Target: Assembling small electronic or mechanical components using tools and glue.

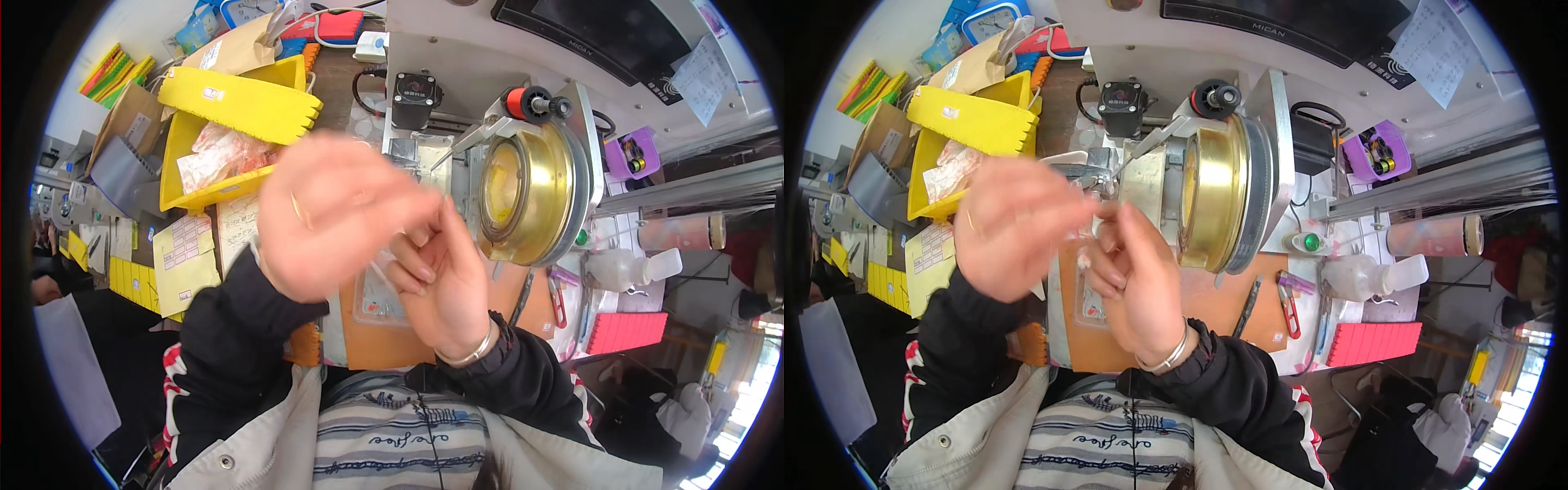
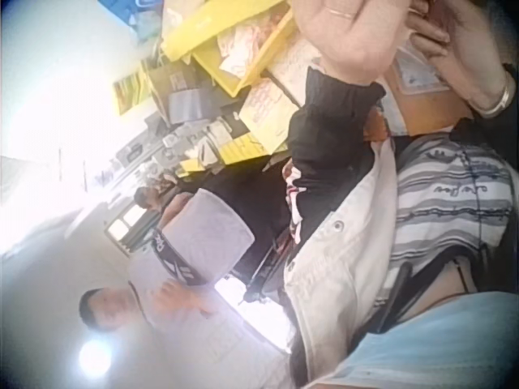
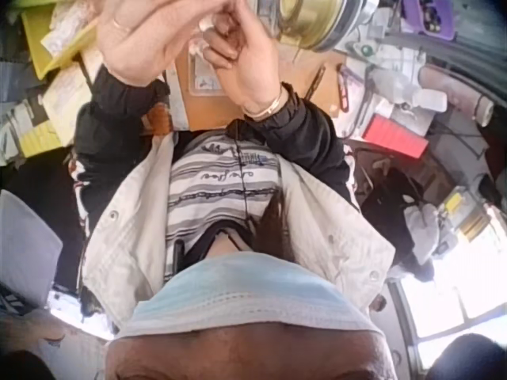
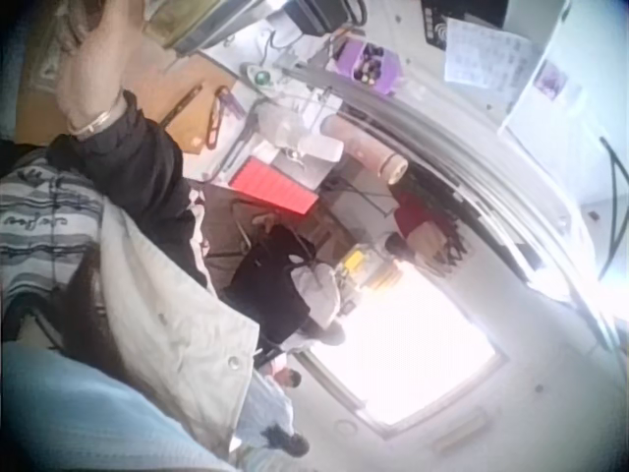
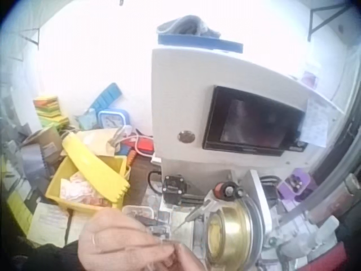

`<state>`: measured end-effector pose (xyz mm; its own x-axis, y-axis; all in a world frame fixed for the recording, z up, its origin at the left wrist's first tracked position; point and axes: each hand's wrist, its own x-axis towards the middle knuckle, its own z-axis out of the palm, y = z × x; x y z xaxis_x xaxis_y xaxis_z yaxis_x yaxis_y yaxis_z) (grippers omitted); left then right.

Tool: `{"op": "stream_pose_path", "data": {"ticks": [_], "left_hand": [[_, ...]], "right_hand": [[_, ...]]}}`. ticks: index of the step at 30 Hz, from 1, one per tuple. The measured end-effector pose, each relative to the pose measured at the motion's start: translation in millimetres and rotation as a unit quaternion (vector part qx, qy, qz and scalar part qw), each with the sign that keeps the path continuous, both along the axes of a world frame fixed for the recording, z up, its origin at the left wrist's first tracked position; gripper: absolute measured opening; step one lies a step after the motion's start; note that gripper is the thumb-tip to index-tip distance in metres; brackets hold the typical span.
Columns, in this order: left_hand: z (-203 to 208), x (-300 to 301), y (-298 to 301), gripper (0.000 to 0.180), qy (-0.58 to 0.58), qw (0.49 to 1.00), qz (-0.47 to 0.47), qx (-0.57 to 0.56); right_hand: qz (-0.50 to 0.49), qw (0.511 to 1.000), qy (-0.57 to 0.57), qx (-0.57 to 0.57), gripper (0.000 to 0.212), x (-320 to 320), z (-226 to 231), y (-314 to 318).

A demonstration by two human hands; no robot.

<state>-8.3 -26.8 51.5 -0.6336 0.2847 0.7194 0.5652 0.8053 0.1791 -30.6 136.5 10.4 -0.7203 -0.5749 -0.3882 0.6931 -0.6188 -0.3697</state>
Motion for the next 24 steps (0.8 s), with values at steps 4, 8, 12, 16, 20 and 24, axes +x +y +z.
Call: {"op": "stream_pose_path", "data": {"ticks": [4,8,12,16,20,24], "left_hand": [[-20,15,16,0.033,0.024,0.999,-0.039,0.020],[-32,6,20,0.027,0.057,0.994,0.074,0.062],[-36,11,17,0.020,0.007,0.999,0.050,-0.019],[-36,14,14,0.020,-0.011,1.000,-0.001,-0.009],[-37,11,14,0.021,-0.008,0.998,-0.038,0.057],[-46,9,14,0.020,0.025,0.997,-0.029,0.068]], "right_hand": [[0.055,0.994,0.091,-0.020,0.013,2,6,4],[0.096,0.993,0.075,0.006,0.014,6,2,20],[0.199,0.967,0.134,0.081,0.013,13,-3,52],[0.234,0.791,0.452,0.338,0.009,19,-1,89],[0.159,0.354,0.810,0.439,0.035,8,-10,93],[0.234,0.232,0.841,0.428,0.031,18,-22,79]]}}
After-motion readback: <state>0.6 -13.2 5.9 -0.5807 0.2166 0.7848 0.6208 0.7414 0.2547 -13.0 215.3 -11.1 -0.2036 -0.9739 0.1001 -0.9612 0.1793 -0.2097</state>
